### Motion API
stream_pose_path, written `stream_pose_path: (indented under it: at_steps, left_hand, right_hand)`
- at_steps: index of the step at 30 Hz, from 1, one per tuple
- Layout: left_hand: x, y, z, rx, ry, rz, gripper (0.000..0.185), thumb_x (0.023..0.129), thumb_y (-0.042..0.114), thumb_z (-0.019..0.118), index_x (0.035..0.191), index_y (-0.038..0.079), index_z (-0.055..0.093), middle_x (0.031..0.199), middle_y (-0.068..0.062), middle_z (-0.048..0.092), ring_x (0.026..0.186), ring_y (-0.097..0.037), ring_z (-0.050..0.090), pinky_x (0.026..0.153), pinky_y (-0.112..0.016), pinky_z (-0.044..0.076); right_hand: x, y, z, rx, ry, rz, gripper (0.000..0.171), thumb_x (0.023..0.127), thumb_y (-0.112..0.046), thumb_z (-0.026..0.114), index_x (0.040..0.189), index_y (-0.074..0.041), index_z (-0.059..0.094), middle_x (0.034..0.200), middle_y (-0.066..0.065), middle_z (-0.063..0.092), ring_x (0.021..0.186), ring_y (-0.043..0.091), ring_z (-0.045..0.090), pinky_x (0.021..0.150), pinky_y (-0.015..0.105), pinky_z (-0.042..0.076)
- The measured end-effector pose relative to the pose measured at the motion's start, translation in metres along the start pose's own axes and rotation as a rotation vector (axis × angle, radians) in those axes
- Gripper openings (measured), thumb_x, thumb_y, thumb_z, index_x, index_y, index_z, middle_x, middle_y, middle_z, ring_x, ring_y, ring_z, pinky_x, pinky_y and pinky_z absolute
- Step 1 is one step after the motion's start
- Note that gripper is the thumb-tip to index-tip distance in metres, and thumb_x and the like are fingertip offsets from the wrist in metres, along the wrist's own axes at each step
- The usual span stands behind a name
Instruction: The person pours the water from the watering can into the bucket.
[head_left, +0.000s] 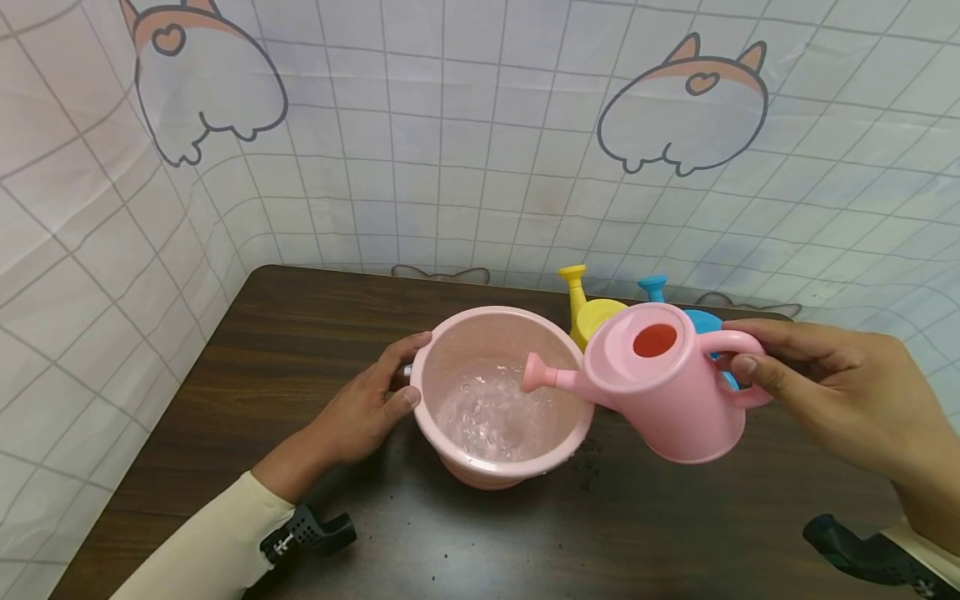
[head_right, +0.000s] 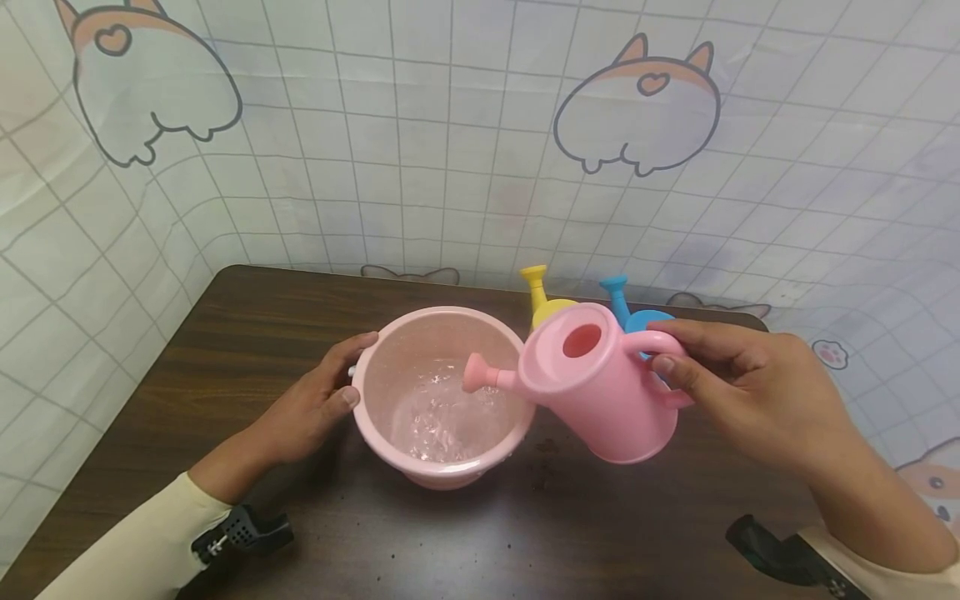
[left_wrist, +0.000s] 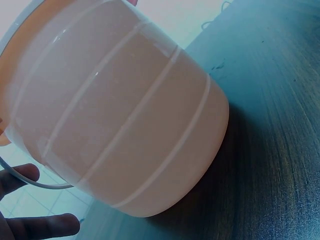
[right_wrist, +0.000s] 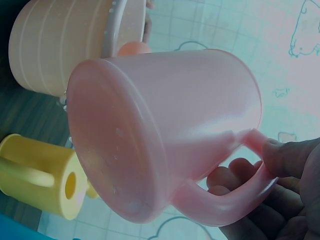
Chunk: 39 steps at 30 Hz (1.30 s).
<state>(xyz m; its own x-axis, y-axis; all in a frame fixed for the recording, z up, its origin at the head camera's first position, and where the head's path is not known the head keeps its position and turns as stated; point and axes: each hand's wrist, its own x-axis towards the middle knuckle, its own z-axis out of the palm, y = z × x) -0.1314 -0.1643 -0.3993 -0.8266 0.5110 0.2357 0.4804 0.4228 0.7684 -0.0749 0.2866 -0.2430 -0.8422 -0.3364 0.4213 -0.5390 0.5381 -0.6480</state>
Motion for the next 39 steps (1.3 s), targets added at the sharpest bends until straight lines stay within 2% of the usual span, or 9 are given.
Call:
stream_pose_path:
  at_steps: [7,17,29,39]
  left_hand:
    - [-0.0004,-0.0018,0.0002,0.003,-0.002,-0.003,0.061,0.107,0.050,0.044,0.161,0.032,0.022,0.150,-0.010,0.049,0.118,-0.026,0.064,0.092,-0.053,0.050]
    - [-0.0002,-0.0021,-0.0003,0.006,-0.001,-0.005,0.062,0.107,0.053,0.043,0.161,0.033,0.022,0.150,-0.010,0.049,0.118,-0.026,0.064,0.092,-0.053,0.050]
    - [0.0007,-0.0019,-0.0001,0.004,0.002,0.002,0.061,0.107,0.051,0.043,0.161,0.031,0.022,0.149,-0.011,0.050,0.117,-0.028,0.065,0.091,-0.054,0.050]
    - [0.0001,-0.0031,0.0007,-0.005,0.003,0.004,0.060,0.107,0.050,0.043,0.161,0.031,0.022,0.149,-0.012,0.049,0.118,-0.030,0.064,0.092,-0.056,0.050]
  right_hand:
    - [0.0020,-0.0037,-0.0010,0.006,-0.005,0.049,0.039,0.087,0.020,0.067,0.123,0.004,0.071,0.116,0.000,0.075,0.085,0.011,0.075,0.064,0.027,0.056]
    - [0.0027,-0.0029,-0.0016,0.006,-0.008,0.030,0.039,0.087,0.022,0.066,0.123,0.006,0.070,0.118,0.000,0.074,0.084,0.010,0.075,0.064,0.026,0.056]
    - [0.0041,-0.0066,-0.0027,-0.013,-0.004,0.090,0.039,0.089,0.017,0.068,0.124,0.001,0.072,0.118,-0.003,0.074,0.081,0.011,0.075,0.065,0.026,0.056]
    - [0.0049,-0.0058,-0.0025,-0.005,-0.006,0.065,0.040,0.089,0.019,0.067,0.125,0.003,0.071,0.120,-0.001,0.074,0.083,0.011,0.075,0.064,0.026,0.056]
